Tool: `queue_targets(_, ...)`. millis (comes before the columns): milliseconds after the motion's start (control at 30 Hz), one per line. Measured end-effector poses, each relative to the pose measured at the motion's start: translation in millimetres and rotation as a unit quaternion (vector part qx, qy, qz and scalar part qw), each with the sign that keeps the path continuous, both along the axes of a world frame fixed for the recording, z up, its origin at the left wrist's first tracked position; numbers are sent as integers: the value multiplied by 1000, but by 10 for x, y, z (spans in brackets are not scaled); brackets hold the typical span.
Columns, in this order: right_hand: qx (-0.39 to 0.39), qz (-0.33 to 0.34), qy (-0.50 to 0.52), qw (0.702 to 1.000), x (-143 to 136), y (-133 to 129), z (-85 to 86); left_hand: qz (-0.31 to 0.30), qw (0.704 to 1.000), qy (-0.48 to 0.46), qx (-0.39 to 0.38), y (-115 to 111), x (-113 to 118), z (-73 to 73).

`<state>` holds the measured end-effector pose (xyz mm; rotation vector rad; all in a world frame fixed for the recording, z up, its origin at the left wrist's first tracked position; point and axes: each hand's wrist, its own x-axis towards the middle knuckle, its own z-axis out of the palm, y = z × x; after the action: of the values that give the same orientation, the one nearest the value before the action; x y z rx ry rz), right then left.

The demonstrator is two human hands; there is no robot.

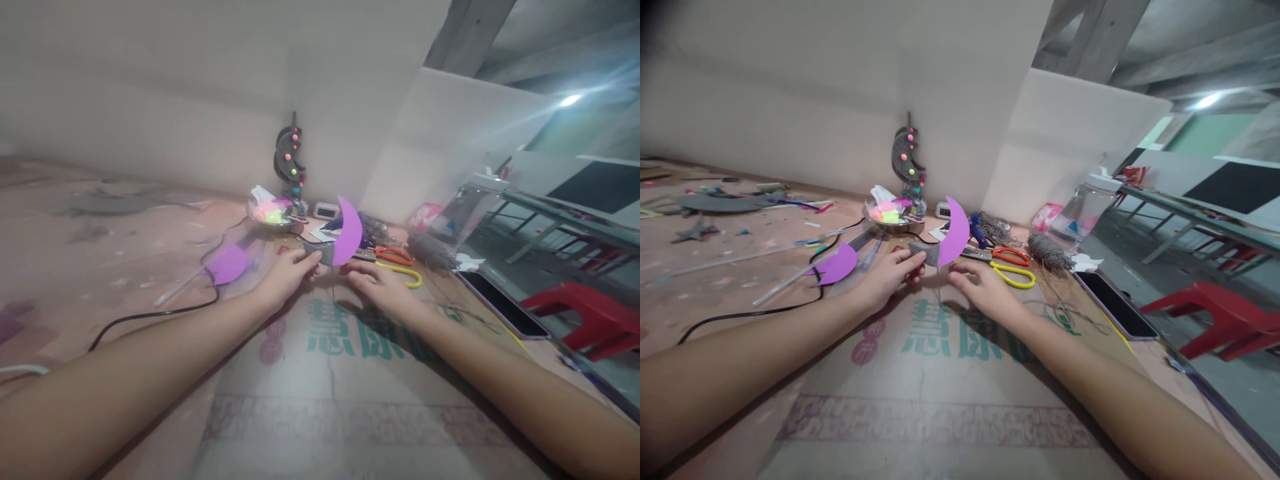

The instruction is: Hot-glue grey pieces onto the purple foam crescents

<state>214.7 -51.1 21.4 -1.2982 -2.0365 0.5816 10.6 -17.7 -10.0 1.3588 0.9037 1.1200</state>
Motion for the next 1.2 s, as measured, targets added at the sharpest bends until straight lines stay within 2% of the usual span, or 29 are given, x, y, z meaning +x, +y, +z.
queue_targets(200,8,34,-49,998,-249,-90,-87,22,995,65,70,-11,-7,3)
queue_targets(300,67,53,-83,993,-287,-145,-93,36,990,103,91,-31,-10,39)
queue_targets(400,140,73,-166,973,-267,-207,-38,33,985,137,103,-64,-7,76)
queue_targets(500,170,55,-203,963,-205,-258,110,11,980,163,117,-90,5,81)
queue_targets(567,151,27,-181,971,-153,-270,245,-10,977,169,133,-96,15,64)
queue_targets(667,71,-3,-119,990,-64,-235,428,-26,973,174,149,-94,23,34)
queue_targets(767,-53,13,-61,997,39,-154,533,-44,973,173,148,-96,26,31)
queue_targets(867,-135,32,-106,985,154,-77,600,-74,973,166,141,-111,26,51)
queue_targets(1000,-94,64,-219,969,312,-25,714,-99,972,167,130,-126,23,66)
queue_targets(1200,-80,98,-267,955,461,-21,835,-107,969,173,138,-100,14,43)
